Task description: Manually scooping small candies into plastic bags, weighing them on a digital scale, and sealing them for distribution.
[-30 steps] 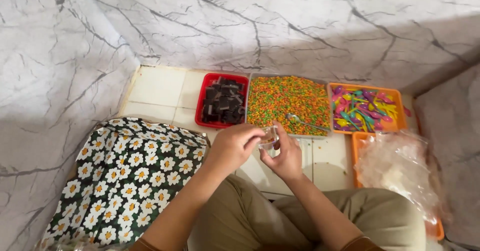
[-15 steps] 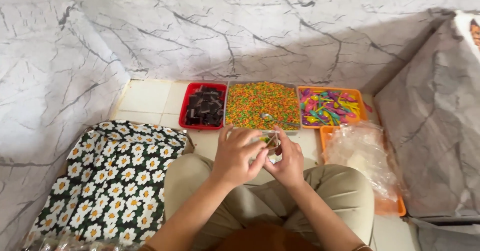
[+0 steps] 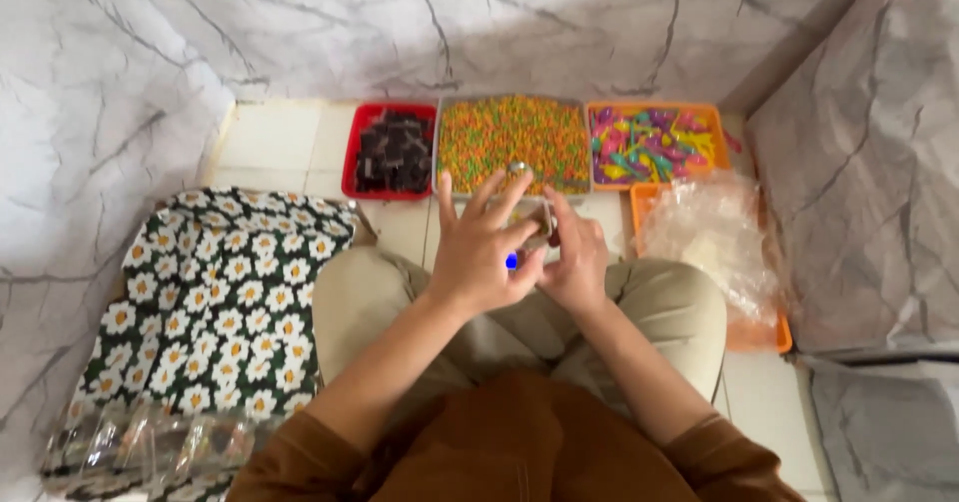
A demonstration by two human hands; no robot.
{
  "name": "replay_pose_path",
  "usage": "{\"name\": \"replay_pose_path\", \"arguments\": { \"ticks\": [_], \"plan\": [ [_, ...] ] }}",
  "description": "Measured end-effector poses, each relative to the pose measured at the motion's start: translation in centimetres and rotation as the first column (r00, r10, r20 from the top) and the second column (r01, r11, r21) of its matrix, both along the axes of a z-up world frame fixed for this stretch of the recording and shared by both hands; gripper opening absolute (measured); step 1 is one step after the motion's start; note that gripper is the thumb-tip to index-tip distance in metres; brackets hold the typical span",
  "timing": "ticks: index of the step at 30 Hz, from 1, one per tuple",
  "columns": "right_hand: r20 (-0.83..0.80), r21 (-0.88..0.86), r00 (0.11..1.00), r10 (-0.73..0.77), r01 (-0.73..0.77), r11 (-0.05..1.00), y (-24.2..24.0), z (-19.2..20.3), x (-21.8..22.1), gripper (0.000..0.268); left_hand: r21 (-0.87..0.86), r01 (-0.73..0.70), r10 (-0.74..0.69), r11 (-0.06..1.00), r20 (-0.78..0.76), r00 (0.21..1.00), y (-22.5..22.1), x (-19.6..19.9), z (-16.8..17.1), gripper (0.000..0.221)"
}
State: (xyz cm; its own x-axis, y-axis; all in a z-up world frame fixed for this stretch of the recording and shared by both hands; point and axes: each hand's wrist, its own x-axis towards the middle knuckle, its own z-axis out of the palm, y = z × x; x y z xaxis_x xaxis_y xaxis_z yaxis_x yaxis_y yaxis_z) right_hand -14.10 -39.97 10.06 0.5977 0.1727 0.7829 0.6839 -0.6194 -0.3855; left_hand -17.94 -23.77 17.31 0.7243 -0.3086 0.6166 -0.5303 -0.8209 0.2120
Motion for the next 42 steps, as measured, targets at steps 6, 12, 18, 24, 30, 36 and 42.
{"name": "replay_pose_path", "arguments": {
  "ticks": [6,12,18,24,30,36,42],
  "plan": [
    [0.007,0.063,1.000,0.009,-0.010,0.998,0.0,0.9,-0.6,0.088,-0.015,-0.055,0.057,0.998,0.156,0.986,-0.1,-0.5,0.5,0.030],
    [0.034,0.004,0.999,-0.022,0.022,1.000,0.6,0.6,-0.7,0.084,0.059,-0.130,0.134,0.990,-0.083,0.987,-0.2,-1.2,1.8,0.045],
    [0.033,-0.007,0.999,-0.016,0.016,1.000,0.9,-0.2,-0.8,0.076,0.121,-0.129,0.162,0.984,-0.327,0.931,-0.2,0.0,1.4,0.041],
    [-0.159,0.137,0.982,0.098,-0.076,0.988,0.0,-1.1,-1.9,0.074,0.109,-0.056,0.105,0.992,-0.514,0.851,1.6,1.4,-1.6,0.029],
    [-0.435,0.408,0.770,0.467,-0.293,0.864,-3.1,-0.9,-1.3,0.040,-0.288,0.099,-0.221,0.952,-0.429,0.876,2.3,-1.2,0.7,0.027],
    [-0.313,0.717,0.729,0.609,-0.239,0.655,-1.8,1.8,-2.9,0.008,-0.892,-0.039,-0.463,0.451,-0.271,0.844,1.5,-2.4,0.4,0.054],
    [-0.310,0.769,0.730,0.609,-0.184,0.612,-0.8,3.0,-4.0,0.016,-0.802,0.068,-0.375,0.594,-0.201,0.905,2.0,-3.1,2.8,0.049]
  ]
}}
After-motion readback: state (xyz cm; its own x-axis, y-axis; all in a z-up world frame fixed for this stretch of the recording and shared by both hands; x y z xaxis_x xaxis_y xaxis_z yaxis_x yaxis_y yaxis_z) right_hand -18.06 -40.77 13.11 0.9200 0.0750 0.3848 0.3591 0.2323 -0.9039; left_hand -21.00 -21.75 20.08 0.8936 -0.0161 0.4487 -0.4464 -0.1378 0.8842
